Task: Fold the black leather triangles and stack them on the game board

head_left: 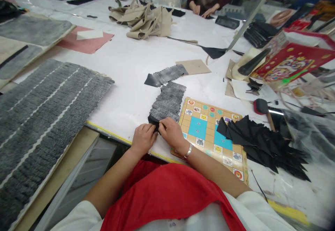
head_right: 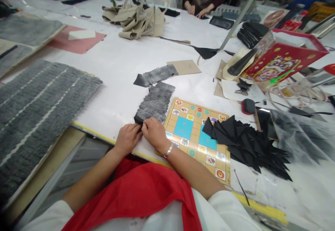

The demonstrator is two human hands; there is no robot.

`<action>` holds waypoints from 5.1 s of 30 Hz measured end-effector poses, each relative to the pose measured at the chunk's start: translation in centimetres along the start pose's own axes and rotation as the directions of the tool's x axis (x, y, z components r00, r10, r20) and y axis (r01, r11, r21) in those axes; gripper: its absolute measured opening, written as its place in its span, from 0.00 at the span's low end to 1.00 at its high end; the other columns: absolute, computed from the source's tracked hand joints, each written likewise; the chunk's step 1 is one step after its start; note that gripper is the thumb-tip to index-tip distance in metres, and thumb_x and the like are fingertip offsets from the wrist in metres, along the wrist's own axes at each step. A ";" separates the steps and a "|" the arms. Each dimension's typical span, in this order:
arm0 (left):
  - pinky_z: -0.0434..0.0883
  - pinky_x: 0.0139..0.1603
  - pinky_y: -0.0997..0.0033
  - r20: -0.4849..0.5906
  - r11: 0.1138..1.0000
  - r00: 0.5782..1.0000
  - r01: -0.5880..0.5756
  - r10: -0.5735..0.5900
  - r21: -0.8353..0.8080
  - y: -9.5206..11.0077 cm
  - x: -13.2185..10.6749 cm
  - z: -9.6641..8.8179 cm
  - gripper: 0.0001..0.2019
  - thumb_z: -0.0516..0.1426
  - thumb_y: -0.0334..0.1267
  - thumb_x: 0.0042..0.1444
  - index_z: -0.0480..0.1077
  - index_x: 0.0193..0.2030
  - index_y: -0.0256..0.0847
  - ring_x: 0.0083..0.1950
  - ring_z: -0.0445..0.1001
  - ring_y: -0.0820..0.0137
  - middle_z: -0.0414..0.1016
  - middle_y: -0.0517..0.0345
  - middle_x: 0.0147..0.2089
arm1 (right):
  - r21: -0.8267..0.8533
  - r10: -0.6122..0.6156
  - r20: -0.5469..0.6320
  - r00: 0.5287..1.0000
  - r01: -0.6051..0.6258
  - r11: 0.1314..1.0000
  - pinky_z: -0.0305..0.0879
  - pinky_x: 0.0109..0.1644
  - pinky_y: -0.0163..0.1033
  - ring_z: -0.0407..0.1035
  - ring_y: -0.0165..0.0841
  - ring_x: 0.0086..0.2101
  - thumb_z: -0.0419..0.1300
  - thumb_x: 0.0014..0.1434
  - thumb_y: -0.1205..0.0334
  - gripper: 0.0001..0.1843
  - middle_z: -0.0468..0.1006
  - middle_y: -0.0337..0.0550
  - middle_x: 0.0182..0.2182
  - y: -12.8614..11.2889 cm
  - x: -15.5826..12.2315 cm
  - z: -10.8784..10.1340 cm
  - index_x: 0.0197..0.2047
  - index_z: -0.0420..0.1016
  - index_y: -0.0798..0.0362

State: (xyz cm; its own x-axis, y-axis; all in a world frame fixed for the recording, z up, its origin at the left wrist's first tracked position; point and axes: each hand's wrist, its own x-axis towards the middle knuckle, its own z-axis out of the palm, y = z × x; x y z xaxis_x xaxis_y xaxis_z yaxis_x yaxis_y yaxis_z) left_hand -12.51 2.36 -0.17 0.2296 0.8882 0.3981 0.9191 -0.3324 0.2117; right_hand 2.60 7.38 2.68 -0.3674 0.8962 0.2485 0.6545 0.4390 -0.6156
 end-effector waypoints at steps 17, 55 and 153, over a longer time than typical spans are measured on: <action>0.64 0.48 0.58 -0.183 1.000 0.983 0.017 -0.020 -0.015 2.8 -0.3 0.2 0.09 0.54 0.38 0.58 0.69 0.43 0.38 0.47 0.69 0.59 0.72 0.47 0.45 | -0.439 -0.232 0.085 0.969 0.246 0.864 0.56 0.40 0.40 0.66 0.33 0.36 0.54 0.61 0.64 0.07 0.75 0.45 0.35 5.0 -11.8 -12.1 0.36 0.74 0.53; 0.66 0.45 0.63 0.078 0.944 0.958 -0.254 0.275 -0.210 9.1 0.2 3.1 0.21 0.51 0.48 0.60 0.67 0.55 0.36 0.47 0.69 0.61 0.71 0.45 0.48 | -0.410 -0.199 0.309 0.930 0.319 0.854 0.57 0.40 0.41 0.62 0.37 0.37 0.48 0.66 0.65 0.17 0.73 0.51 0.39 8.5 -11.6 -8.5 0.54 0.69 0.59; 0.59 0.61 0.55 0.278 0.838 0.796 -0.540 0.537 -0.072 14.5 0.3 4.3 0.32 0.47 0.57 0.60 0.64 0.60 0.31 0.61 0.64 0.55 0.68 0.40 0.59 | -0.497 -0.055 0.316 0.947 0.215 0.841 0.55 0.50 0.46 0.59 0.42 0.45 0.53 0.62 0.63 0.20 0.70 0.53 0.47 8.2 -17.2 -12.2 0.57 0.66 0.57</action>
State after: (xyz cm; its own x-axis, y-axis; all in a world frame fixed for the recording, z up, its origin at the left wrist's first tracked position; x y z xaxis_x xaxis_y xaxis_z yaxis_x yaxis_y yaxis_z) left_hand 2.27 -0.88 -0.81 0.7655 0.6172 0.1821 0.6236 -0.7813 0.0266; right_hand 22.42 -3.67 2.48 -0.5929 0.8046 0.0330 0.7997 0.5931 -0.0928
